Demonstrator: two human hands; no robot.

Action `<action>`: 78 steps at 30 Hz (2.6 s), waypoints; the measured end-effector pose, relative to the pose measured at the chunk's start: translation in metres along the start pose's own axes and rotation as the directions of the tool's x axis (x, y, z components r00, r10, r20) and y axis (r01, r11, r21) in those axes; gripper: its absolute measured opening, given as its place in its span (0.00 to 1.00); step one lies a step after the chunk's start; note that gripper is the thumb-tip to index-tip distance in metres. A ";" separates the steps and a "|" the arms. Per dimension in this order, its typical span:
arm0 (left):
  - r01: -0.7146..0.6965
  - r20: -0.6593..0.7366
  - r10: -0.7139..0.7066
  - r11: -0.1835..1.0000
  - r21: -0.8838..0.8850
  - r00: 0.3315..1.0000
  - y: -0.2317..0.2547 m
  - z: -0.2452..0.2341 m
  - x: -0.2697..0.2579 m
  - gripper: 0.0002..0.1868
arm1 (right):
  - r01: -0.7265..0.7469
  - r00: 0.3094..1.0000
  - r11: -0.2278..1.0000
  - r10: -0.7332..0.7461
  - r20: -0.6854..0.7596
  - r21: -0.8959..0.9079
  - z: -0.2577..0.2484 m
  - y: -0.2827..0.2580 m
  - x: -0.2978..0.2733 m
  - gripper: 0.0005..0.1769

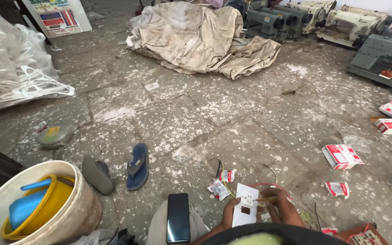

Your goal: Wiring and assembling an electrical switchboard.

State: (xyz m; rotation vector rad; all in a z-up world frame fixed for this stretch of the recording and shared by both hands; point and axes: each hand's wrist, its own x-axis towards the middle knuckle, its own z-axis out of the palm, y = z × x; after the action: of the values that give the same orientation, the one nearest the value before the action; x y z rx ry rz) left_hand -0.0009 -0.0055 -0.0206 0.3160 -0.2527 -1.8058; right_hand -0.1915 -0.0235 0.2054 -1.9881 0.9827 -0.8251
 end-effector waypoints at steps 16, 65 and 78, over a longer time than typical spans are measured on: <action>0.058 0.093 -0.069 0.992 0.116 0.993 0.014 0.084 -0.034 0.40 | -0.055 0.997 0.998 0.054 0.050 0.016 -0.009 -0.039 -0.006 0.16; 0.114 0.046 -0.116 0.992 0.057 0.992 0.019 0.111 -0.060 0.36 | 0.342 0.934 0.901 -0.358 -0.013 -0.268 -0.011 -0.046 -0.011 0.15; 0.160 0.019 -0.159 0.981 -0.106 0.987 -0.001 0.060 -0.042 0.41 | 0.249 0.955 0.878 -0.293 -0.048 -0.408 -0.006 -0.012 -0.012 0.16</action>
State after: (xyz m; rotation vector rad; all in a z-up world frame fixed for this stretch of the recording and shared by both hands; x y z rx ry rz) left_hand -0.0121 0.0353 0.0384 0.2569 -0.1394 -1.9715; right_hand -0.1980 -0.0106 0.2157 -2.4987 1.0078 -0.9508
